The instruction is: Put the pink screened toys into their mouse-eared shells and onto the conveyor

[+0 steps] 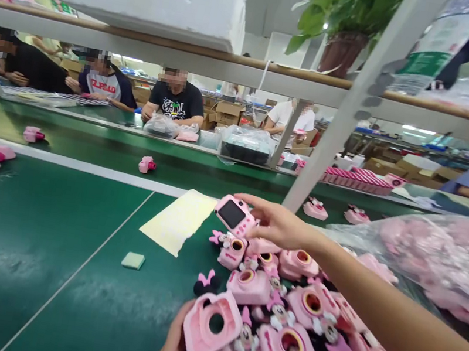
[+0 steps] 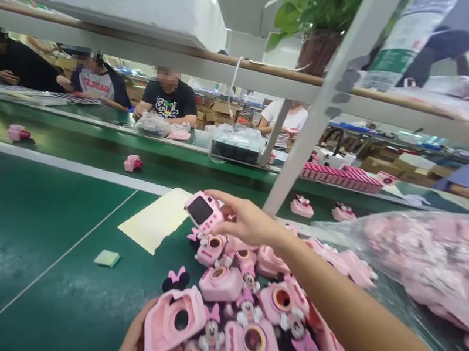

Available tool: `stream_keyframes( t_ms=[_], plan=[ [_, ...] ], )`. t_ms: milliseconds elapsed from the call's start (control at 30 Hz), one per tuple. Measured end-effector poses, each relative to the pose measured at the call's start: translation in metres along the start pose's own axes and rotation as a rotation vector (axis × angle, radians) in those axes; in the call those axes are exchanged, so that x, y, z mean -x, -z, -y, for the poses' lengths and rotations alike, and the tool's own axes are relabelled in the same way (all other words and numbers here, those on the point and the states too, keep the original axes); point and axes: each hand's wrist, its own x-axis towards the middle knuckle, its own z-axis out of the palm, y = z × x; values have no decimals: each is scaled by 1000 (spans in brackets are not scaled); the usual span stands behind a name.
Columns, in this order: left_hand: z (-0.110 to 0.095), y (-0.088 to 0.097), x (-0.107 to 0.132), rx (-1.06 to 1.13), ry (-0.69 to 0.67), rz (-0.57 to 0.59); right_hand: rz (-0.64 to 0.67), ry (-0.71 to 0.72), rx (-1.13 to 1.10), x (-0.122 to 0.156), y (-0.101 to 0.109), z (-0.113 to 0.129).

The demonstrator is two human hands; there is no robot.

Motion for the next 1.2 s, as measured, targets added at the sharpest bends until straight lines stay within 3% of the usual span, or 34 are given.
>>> stream_keyframes(
  t_ms=[100, 167, 233, 333, 433, 600, 733, 800, 933, 967, 1067, 1200],
  plan=[
    [-29, 0, 7, 15, 50, 109, 85, -41, -193, 98, -20, 27],
    [-56, 0, 11, -42, -15, 275, 154, -99, -249, 146, -35, 36],
    [-82, -4, 18, -129, -89, 437, 198, -147, -283, 179, -45, 40],
    [-108, -15, 35, -309, -231, 573, 230, -172, -223, 210, -48, 42],
    [-121, -30, 55, -364, -278, 643, 275, -151, -160, 231, -42, 44],
    [-127, -46, 69, -180, -50, 890, 262, -13, -157, 256, -38, 30],
    [-125, -48, 67, -229, -48, 937, 278, 36, -141, 262, -46, 7],
    [-122, -47, 66, -230, -55, 934, 151, 11, -128, 264, -55, -1],
    [-116, -44, 67, -137, -37, 904, -373, -158, -188, 274, -83, -5],
    [-115, -45, 69, -91, -26, 902, -418, -171, -293, 277, -91, -3],
    [-114, -52, 77, 35, 5, 904, -382, -103, -713, 287, -112, 6],
    [-116, -63, 89, 49, 35, 908, -490, -131, -804, 290, -121, 12]
  ],
)
